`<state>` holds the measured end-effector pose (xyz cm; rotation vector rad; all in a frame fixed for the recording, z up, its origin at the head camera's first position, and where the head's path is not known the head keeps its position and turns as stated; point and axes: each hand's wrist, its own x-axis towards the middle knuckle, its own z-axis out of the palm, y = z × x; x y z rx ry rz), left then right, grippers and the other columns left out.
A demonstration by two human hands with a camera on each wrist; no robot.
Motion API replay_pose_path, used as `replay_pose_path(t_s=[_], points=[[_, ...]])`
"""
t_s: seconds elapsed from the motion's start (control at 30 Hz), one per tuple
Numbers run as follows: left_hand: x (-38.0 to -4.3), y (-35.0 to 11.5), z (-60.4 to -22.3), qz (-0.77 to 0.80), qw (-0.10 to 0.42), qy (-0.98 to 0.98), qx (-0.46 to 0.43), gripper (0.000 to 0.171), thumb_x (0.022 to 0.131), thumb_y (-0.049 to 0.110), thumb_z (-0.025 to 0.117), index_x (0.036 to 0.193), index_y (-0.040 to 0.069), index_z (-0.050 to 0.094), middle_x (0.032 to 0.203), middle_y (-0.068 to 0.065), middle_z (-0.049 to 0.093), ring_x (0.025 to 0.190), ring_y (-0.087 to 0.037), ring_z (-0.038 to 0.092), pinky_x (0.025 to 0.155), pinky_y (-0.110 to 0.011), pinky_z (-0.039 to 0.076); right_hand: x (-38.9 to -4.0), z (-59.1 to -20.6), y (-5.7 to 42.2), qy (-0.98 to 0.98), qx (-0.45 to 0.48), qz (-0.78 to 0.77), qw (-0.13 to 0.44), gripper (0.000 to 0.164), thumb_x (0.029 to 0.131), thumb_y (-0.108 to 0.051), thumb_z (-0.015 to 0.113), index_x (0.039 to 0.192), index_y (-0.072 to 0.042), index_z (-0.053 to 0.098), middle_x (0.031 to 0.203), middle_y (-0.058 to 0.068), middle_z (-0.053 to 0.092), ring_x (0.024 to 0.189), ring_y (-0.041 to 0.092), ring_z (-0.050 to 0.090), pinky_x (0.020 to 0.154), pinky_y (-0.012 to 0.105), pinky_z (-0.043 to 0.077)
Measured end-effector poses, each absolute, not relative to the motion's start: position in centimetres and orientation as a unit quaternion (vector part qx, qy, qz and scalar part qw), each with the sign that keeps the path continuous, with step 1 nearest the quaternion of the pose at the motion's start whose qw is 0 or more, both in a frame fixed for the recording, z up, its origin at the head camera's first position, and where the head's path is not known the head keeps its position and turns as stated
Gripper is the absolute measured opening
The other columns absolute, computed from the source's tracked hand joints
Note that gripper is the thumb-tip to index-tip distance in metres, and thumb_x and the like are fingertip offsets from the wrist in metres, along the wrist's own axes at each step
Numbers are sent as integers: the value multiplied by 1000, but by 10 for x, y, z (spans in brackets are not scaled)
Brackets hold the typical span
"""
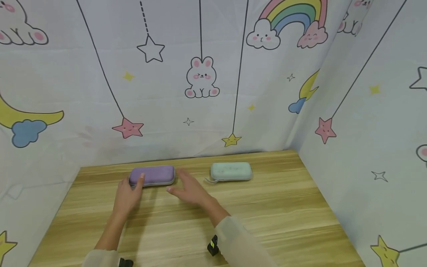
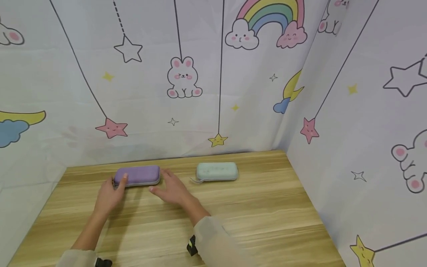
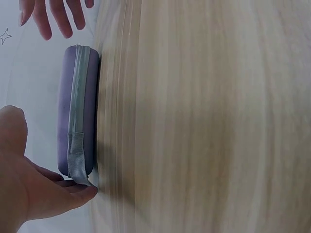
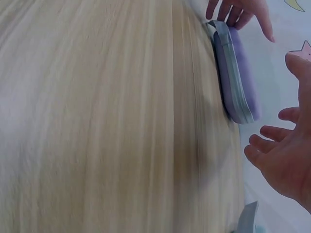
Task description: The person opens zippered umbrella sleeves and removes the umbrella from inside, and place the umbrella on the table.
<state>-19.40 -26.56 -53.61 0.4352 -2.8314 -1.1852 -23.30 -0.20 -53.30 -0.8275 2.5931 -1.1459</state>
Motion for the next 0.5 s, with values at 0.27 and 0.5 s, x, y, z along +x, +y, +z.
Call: replay_pose_path(t_s=[0.27,0.5], points=[[-198,-265,-541,-401,29,-905,139,99,109,62,38,158,-21,17,156,-48,25,148,-61,26,123,-66,20,-230,-538,-15,858,-254,-429,124,85,104,-55,60,169,-11,26,174,9,25,159,27,25,128,46,23],[-199,-264,-537,-398,16,-906,142,101,108,65,36,158,-21,16,158,-48,22,149,-61,23,124,-65,19,-229,-544,-19,852,-238,-445,139,82,105,-51,61,167,-9,30,172,11,28,158,27,29,127,44,25]])
